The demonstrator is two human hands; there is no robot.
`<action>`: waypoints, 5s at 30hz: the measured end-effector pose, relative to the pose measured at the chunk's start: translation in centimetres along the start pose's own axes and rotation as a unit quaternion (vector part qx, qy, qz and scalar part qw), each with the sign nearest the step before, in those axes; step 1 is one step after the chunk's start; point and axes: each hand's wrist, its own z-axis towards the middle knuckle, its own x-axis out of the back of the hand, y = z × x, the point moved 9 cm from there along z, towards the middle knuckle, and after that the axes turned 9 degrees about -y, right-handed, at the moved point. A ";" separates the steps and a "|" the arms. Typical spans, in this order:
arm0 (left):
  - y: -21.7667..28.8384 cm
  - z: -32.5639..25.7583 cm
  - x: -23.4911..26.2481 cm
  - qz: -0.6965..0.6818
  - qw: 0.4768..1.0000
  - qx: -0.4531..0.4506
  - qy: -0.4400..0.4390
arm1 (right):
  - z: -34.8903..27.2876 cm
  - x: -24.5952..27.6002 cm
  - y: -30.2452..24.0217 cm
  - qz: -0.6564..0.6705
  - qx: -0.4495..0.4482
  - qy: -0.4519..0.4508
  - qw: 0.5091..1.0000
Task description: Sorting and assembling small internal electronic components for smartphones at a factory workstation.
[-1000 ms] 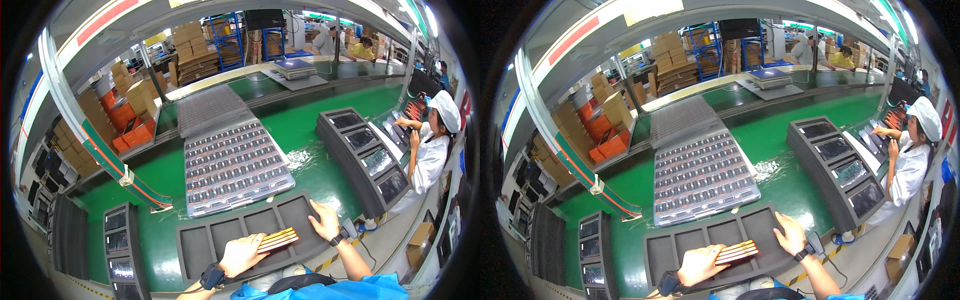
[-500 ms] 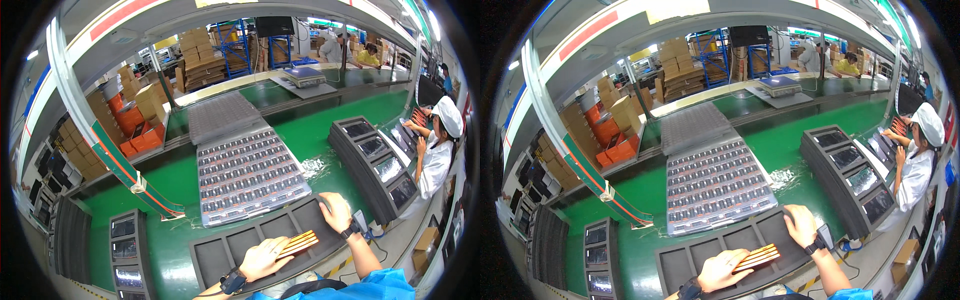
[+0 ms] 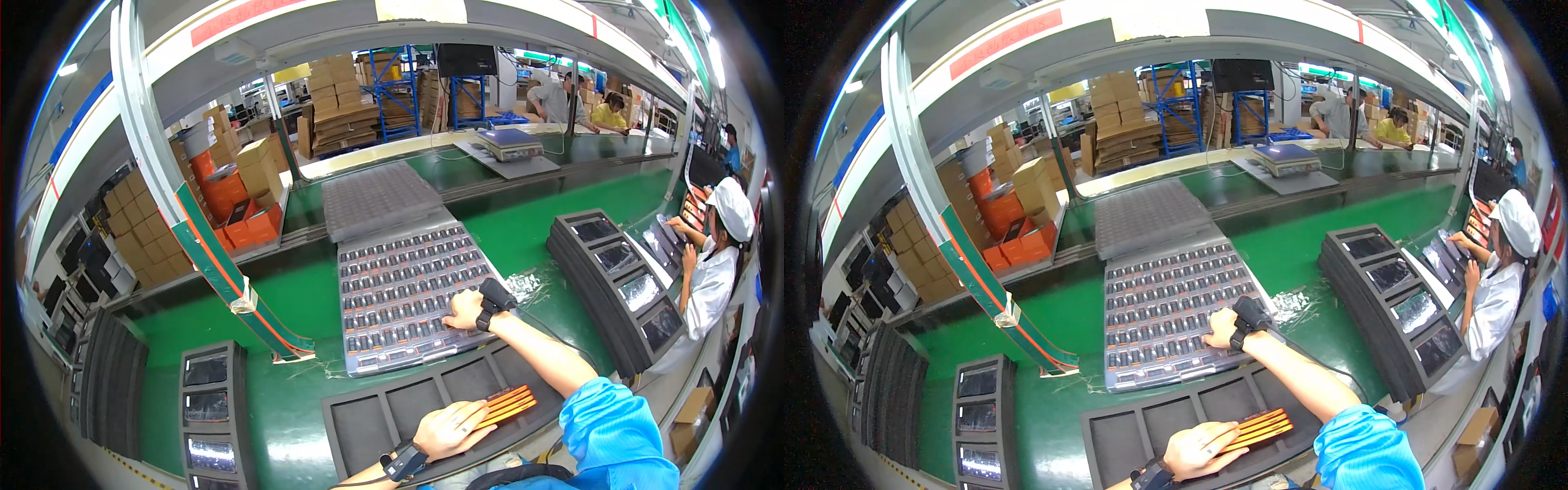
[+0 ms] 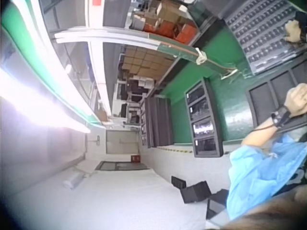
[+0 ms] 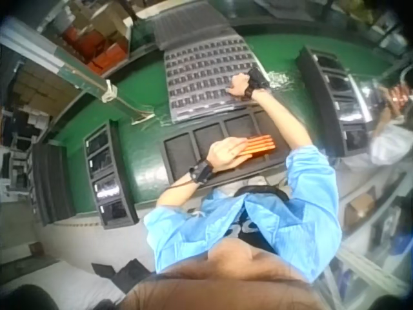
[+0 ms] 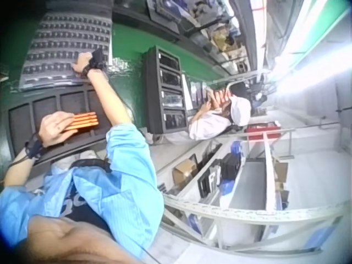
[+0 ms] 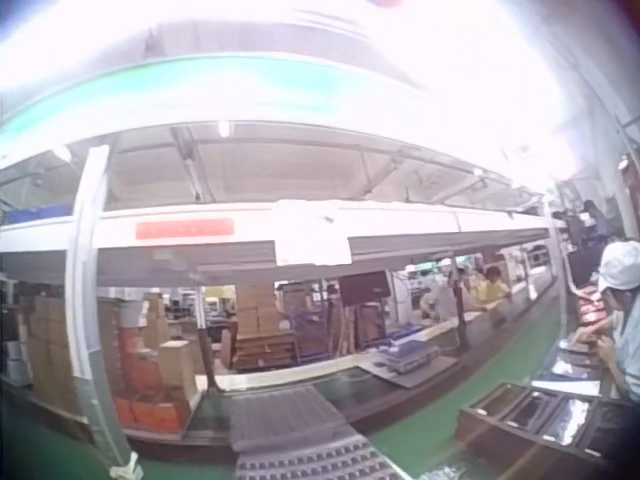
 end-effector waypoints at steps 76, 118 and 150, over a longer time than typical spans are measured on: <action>0.5 0.1 -0.2 0.015 0.999 -0.002 -0.036 | 5.7 -4.5 -6.8 0.039 0.031 -0.088 0.995; 1.8 2.9 1.0 0.024 0.999 -0.022 -0.036 | -24.1 -2.9 6.7 0.127 -0.037 0.157 0.979; -0.7 1.4 -0.7 0.039 0.996 0.012 -0.081 | -26.8 -6.6 7.0 0.880 -0.035 -0.027 0.473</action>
